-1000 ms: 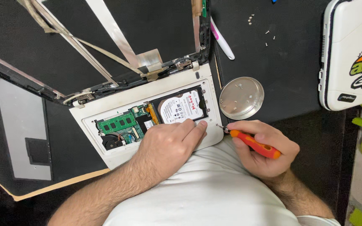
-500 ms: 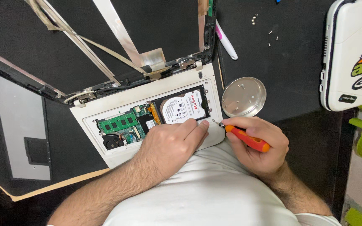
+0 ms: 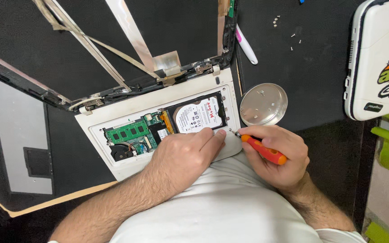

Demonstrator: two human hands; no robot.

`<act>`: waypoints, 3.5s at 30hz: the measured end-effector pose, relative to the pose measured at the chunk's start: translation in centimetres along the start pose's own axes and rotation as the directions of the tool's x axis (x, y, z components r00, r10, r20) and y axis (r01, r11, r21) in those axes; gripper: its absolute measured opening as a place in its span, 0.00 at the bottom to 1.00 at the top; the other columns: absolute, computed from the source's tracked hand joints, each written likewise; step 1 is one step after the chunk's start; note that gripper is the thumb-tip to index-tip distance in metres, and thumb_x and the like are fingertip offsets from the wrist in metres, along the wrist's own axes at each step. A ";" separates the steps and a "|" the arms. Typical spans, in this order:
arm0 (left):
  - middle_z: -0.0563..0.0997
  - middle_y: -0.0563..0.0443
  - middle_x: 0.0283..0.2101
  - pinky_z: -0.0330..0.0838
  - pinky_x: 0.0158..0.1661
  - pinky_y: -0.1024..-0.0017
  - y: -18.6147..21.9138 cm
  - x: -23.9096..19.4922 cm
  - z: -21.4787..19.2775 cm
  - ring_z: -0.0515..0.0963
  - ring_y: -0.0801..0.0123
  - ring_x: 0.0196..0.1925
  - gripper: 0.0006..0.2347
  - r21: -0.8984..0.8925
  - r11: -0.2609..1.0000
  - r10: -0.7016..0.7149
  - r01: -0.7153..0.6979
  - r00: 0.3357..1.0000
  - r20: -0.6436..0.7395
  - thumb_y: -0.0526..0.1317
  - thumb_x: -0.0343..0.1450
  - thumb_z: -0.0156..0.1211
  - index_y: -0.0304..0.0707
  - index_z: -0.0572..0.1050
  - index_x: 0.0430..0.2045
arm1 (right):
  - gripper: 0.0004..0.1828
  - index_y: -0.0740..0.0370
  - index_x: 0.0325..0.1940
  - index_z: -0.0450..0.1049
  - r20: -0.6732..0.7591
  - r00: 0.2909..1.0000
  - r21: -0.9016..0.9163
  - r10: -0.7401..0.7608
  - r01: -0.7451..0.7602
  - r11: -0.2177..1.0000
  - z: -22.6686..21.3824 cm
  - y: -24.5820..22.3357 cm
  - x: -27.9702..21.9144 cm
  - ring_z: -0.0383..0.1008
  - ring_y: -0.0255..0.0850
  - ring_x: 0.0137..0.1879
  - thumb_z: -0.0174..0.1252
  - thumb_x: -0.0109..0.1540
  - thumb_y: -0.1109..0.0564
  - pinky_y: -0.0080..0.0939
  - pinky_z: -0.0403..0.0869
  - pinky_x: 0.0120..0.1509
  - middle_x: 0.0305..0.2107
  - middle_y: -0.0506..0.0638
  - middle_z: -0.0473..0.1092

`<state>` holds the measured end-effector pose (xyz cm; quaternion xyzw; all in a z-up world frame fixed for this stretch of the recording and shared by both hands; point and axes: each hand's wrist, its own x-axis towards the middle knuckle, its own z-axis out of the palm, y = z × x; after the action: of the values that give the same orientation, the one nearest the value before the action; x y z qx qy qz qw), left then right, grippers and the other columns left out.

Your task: The person uses a screwdriver to remove screws from the internal components of a disassembled laptop, including the hard drive and motherboard area. They place the removed screws into a small metal tin and then reattach a metal cover plate over the internal components, securing it with screws.

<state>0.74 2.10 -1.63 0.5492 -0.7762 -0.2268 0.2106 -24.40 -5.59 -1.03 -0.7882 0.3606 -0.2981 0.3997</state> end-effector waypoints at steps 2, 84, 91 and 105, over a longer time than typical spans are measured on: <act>0.79 0.51 0.29 0.79 0.24 0.66 0.0 -0.1 0.1 0.86 0.65 0.26 0.07 0.001 1.000 0.002 -0.002 1.000 -0.001 0.38 0.87 0.66 0.36 0.89 0.50 | 0.16 0.60 0.43 0.71 0.008 1.000 -0.022 -0.011 0.011 1.000 -0.1 0.1 0.0 0.93 0.63 0.38 0.75 0.70 0.66 0.52 0.86 0.40 0.41 0.62 0.92; 0.79 0.50 0.50 0.77 0.14 0.60 -1.9 -1.2 0.2 0.84 0.60 0.31 0.30 0.021 0.988 0.136 -0.151 0.936 0.325 0.29 0.76 0.69 0.30 0.74 0.79 | 0.39 0.43 0.33 0.68 0.542 0.817 -0.815 0.195 0.454 0.360 -4.1 -6.2 0.9 0.68 0.40 0.21 0.54 0.86 0.17 0.47 0.64 0.29 0.20 0.38 0.65; 0.79 0.50 0.51 0.77 0.13 0.60 -1.8 -1.2 0.2 0.84 0.60 0.34 0.29 -0.003 0.990 0.132 -0.139 0.929 0.346 0.29 0.77 0.68 0.29 0.73 0.79 | 0.32 0.44 0.37 0.71 0.557 0.821 -0.774 0.124 0.458 0.438 -3.6 -6.6 1.3 0.64 0.41 0.22 0.51 0.87 0.27 0.47 0.63 0.30 0.20 0.39 0.64; 0.79 0.48 0.52 0.82 0.17 0.54 -1.8 -0.9 0.0 0.87 0.55 0.37 0.29 -0.031 0.994 0.111 -0.108 0.913 0.393 0.31 0.78 0.65 0.30 0.72 0.80 | 0.10 0.47 0.54 0.81 0.542 0.824 -0.802 0.165 0.448 0.396 -3.9 -6.6 1.8 0.69 0.38 0.23 0.61 0.80 0.43 0.45 0.68 0.27 0.26 0.39 0.66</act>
<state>2.37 2.40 -2.77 0.4470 -0.8312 -0.3241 0.0647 -24.14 -5.90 6.81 -0.9531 0.2612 0.1478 -0.0382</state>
